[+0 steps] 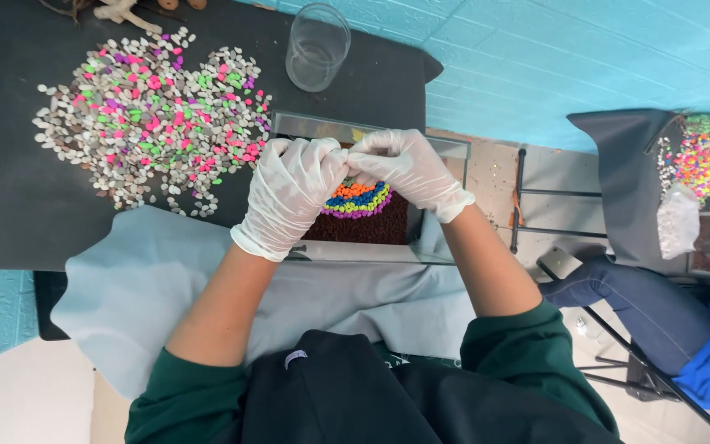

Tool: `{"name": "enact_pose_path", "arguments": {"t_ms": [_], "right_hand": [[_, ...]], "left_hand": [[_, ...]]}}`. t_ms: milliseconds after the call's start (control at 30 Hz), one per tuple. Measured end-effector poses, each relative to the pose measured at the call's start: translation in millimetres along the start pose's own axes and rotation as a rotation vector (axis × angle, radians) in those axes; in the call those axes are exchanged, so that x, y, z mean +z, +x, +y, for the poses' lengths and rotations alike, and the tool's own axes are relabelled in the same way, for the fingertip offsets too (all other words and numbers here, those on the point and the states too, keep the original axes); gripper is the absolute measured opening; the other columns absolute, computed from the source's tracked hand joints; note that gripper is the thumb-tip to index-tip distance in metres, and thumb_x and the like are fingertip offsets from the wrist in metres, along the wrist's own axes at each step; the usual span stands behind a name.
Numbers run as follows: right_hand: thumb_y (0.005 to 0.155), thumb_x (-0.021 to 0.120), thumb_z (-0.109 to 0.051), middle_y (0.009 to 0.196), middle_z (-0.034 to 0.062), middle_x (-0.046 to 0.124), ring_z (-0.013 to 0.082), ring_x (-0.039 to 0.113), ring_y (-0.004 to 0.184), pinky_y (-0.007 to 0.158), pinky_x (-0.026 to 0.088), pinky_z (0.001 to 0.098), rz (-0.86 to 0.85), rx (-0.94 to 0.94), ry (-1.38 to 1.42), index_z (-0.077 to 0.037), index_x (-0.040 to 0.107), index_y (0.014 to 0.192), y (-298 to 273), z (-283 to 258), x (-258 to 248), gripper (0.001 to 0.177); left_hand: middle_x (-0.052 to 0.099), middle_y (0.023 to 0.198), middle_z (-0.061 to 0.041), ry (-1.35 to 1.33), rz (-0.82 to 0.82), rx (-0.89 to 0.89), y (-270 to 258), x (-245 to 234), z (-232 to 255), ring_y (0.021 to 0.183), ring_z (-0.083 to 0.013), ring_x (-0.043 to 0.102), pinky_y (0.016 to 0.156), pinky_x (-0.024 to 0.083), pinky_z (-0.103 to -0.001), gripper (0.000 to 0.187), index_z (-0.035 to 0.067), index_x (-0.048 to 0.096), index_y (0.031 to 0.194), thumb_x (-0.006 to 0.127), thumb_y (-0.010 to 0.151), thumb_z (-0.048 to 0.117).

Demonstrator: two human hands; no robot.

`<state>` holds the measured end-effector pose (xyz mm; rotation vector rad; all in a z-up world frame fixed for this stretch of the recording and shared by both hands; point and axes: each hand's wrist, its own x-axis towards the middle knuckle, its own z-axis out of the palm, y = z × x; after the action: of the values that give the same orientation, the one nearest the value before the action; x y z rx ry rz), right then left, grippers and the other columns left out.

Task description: Arranging small colorful stones into a rainbow pattern inside a glass aquarium tank.

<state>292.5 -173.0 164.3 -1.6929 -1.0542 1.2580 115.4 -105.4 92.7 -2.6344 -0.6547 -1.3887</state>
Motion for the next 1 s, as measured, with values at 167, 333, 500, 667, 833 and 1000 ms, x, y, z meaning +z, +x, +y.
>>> {"name": "enact_pose_path", "arguments": {"t_ms": [167, 333, 500, 667, 833, 1000], "right_hand": [[0.089, 0.081, -0.019, 0.08, 0.012, 0.075, 0.0171, 0.071, 0.077, 0.076, 0.062, 0.034, -0.113, 0.072, -0.319, -0.011, 0.081, 0.097, -17.3, -23.0, -31.6, 0.011], [0.09, 0.076, -0.026, 0.093, 0.0142, 0.078, 0.0337, 0.075, 0.091, 0.086, 0.06, 0.0442, -0.33, 0.364, -0.933, -0.012, 0.08, 0.108, -8.3, 27.6, -51.6, 0.023], [0.102, 0.046, -0.016, 0.086, 0.0061, 0.069, 0.0257, 0.065, 0.079, 0.07, 0.054, 0.0421, -0.586, 0.423, -1.44, -0.013, 0.067, 0.093, 24.1, 97.8, -41.4, 0.023], [0.098, 0.061, -0.031, 0.089, 0.0039, 0.071, 0.0286, 0.07, 0.083, 0.074, 0.055, 0.0406, -0.627, 0.3, -1.434, -0.02, 0.065, 0.1, 43.4, 166.1, -40.1, 0.013], [0.092, 0.059, 0.001, 0.066, 0.001, 0.055, 0.0235, 0.061, 0.062, 0.058, 0.058, 0.0387, -0.666, -0.074, -1.683, -0.011, 0.054, 0.077, 58.4, 216.5, -43.7, 0.02], [0.078, 0.068, 0.009, 0.067, 0.007, 0.057, 0.0242, 0.062, 0.061, 0.055, 0.058, 0.0342, -0.658, -0.265, -1.703, -0.006, 0.058, 0.087, 59.5, 230.6, -47.8, 0.021]], "left_hand": [[0.054, 0.082, 0.002, -0.234, -0.061, -0.063, 21.7, -24.8, -6.9, 0.071, -0.0182, 0.058, 0.071, 0.046, -0.033, 0.019, 0.016, 0.06, 0.087, 0.071, 0.1, 0.024], [0.059, 0.091, 0.004, -0.412, -0.137, -0.326, 4.6, -16.3, -40.9, 0.083, -0.0168, 0.06, 0.08, 0.044, -0.033, 0.022, 0.02, 0.063, 0.091, 0.07, 0.107, 0.033], [0.049, 0.143, -0.02, -0.281, -0.35, -0.371, -10.0, -11.4, -56.6, 0.119, -0.0384, 0.054, 0.099, 0.047, -0.05, 0.064, 0.008, 0.056, 0.142, 0.088, 0.089, 0.027], [0.05, 0.143, -0.017, -0.301, -0.407, -0.382, -18.8, -1.7, -59.1, 0.124, -0.0367, 0.054, 0.099, 0.048, -0.051, 0.063, 0.007, 0.051, 0.147, 0.08, 0.095, 0.028], [0.053, 0.139, -0.016, -0.28, -0.428, -0.376, -20.0, -0.2, -60.1, 0.118, -0.0356, 0.056, 0.095, 0.049, -0.05, 0.06, 0.008, 0.053, 0.147, 0.076, 0.097, 0.03], [0.053, 0.138, -0.016, -0.296, -0.431, -0.387, -17.3, -4.1, -59.1, 0.117, -0.0345, 0.056, 0.097, 0.048, -0.048, 0.058, 0.008, 0.052, 0.148, 0.075, 0.098, 0.028]]}}
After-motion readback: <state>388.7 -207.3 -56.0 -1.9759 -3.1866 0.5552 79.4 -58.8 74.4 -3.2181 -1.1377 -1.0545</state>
